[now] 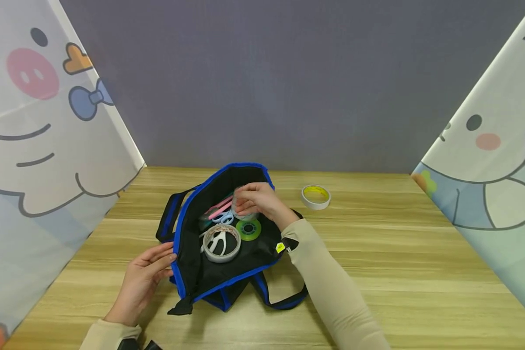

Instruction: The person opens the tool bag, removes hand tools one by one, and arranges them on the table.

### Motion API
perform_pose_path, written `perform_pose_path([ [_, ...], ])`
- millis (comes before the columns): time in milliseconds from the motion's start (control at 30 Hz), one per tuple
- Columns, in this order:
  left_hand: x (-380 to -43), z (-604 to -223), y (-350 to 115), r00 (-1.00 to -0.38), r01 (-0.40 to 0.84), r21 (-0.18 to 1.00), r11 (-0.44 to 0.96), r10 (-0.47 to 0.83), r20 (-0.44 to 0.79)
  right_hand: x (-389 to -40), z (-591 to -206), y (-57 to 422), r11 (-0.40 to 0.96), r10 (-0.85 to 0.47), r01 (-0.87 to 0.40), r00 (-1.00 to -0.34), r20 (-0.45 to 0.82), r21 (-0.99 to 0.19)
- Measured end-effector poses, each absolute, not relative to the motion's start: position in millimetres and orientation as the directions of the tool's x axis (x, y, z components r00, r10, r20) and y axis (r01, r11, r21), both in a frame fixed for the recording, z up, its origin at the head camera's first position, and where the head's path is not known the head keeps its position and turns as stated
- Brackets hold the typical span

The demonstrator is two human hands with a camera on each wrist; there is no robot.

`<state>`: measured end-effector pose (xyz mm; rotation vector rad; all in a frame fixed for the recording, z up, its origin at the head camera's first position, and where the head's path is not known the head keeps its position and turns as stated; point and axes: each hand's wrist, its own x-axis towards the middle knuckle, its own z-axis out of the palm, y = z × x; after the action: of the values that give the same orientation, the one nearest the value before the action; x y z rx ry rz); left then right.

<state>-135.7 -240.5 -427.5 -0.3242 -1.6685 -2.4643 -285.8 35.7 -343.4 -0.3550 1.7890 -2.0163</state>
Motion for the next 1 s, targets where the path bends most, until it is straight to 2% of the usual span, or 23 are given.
perform_pose_path([
  [233,-135.5,-427.8,-241.2,-0.965,0.242,0.894,-0.377,0.003,0.262,-285.7,-357.6,30.2,0.092,-0.526,0.161,-0.830,-0.185,-0.983],
  [467,-136.3,-427.8,-240.8,-0.961,0.254,0.890,-0.379,0.002,0.276,-284.1,-365.6,29.3,0.289,-0.578,0.113,-0.771,-0.267,-0.951],
  [700,-135.0,-429.5,-239.2,-0.957,0.265,0.878,-0.399,0.005,0.291,-279.7,-373.6,28.6,0.382,-0.587,0.099,-0.742,-0.324,-0.919],
  [1000,-135.8,-427.8,-239.1,-0.970,0.232,0.901,-0.365,-0.015,0.244,-276.2,-379.9,27.6,0.460,-0.560,0.065,-0.753,-0.346,-0.886],
])
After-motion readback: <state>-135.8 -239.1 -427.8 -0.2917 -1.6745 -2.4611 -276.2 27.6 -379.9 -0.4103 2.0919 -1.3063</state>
